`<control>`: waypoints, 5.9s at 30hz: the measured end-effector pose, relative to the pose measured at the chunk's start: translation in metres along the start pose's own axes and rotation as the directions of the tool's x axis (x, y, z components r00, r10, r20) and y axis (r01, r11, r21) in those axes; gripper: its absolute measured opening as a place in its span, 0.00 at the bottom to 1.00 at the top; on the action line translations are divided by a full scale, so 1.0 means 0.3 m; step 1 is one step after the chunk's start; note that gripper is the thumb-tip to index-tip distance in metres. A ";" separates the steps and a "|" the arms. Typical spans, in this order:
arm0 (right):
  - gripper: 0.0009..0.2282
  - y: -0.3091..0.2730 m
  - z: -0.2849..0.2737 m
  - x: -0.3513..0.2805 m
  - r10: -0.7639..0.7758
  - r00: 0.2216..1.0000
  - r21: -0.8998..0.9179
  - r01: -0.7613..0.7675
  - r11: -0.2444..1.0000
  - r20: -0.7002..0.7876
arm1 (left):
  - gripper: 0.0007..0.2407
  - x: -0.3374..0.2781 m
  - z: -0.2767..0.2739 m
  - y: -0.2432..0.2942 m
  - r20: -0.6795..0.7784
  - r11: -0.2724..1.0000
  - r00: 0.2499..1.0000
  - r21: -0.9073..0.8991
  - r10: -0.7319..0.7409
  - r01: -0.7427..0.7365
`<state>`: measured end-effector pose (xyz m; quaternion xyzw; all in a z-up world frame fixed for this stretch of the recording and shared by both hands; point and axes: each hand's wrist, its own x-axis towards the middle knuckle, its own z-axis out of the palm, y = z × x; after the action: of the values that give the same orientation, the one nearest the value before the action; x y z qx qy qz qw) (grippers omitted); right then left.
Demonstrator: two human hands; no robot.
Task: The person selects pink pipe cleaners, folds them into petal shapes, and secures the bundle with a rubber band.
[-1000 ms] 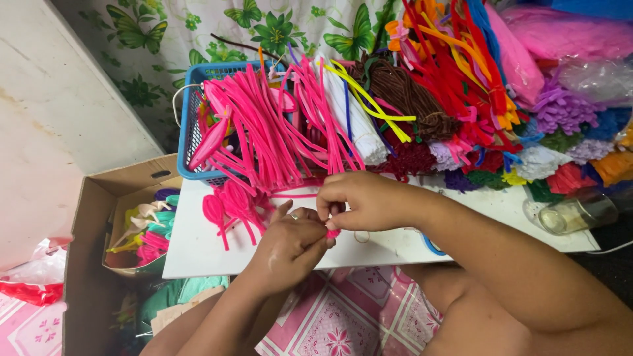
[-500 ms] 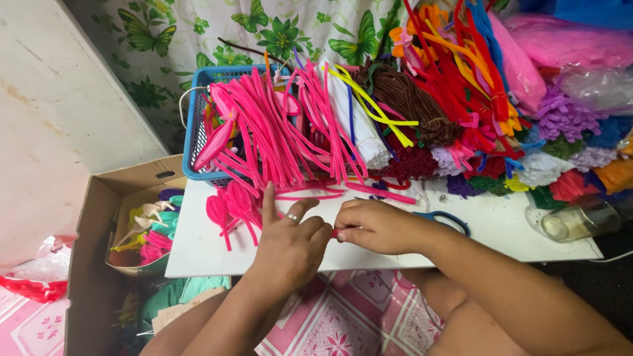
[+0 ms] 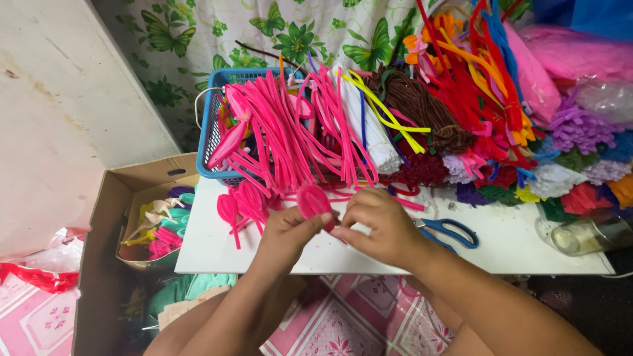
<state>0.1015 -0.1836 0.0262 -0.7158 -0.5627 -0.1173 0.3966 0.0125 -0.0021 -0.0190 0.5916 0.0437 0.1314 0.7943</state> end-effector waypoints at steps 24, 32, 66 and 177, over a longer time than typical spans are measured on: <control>0.09 0.161 -0.017 0.023 0.139 0.962 0.758 -0.270 0.594 0.234 | 0.08 -0.033 0.038 0.027 0.346 0.939 0.915 -0.192 -0.206 0.284; 0.07 0.181 0.049 0.003 0.174 0.973 0.795 -0.227 0.563 0.154 | 0.07 -0.031 0.034 0.017 0.336 0.936 0.919 -0.208 -0.204 0.284; 0.10 0.187 0.644 0.111 0.555 0.776 -0.380 -0.437 0.816 0.300 | 0.28 0.151 -0.563 -0.031 -0.493 0.223 0.858 0.829 -0.141 0.513; 0.12 0.237 0.667 0.151 0.323 0.934 -0.023 -0.324 0.946 0.152 | 0.26 0.049 -0.538 0.069 -0.568 0.971 0.813 0.240 0.131 0.011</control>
<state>0.1252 -0.0150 -0.1087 -0.8050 -0.4664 0.0058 0.3665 -0.0129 0.1572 -0.0458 0.6132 0.2796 0.3242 0.6639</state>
